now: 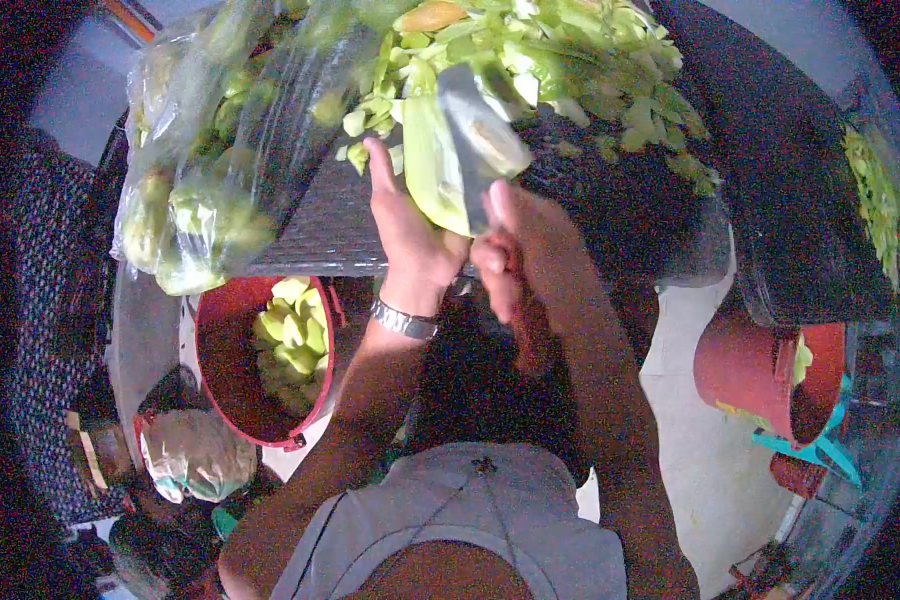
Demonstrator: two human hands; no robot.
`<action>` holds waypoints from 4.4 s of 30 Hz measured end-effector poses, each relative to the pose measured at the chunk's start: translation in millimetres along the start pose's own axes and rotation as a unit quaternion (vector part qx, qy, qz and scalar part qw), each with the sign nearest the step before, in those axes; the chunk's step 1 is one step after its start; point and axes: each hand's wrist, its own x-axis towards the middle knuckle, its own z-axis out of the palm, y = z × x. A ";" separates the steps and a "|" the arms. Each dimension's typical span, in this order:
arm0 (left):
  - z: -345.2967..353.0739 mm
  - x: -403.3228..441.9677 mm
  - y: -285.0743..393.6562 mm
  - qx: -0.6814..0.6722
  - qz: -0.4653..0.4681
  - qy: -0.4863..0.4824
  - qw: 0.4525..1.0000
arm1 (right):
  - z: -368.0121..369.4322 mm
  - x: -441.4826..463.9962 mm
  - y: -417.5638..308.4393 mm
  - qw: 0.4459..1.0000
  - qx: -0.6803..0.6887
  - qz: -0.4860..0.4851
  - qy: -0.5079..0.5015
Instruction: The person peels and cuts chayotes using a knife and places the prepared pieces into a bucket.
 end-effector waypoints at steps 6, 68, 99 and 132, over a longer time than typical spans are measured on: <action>-24.0 -0.6 21.4 -0.075 -0.128 -0.133 0.980 | -53.6 69.8 -46.1 0.949 -0.277 -0.136 0.068; 70.8 134.6 264.0 0.776 0.244 -0.119 0.569 | -133.9 -24.7 -45.9 0.786 -0.458 -0.204 0.361; -12.3 14.2 17.0 0.584 0.206 -0.279 0.734 | -31.4 -5.0 -27.3 0.680 -0.621 -0.374 0.109; -3.3 11.1 31.7 0.002 -0.153 -0.065 0.986 | -76.9 5.7 -40.3 0.859 -0.446 -0.178 0.177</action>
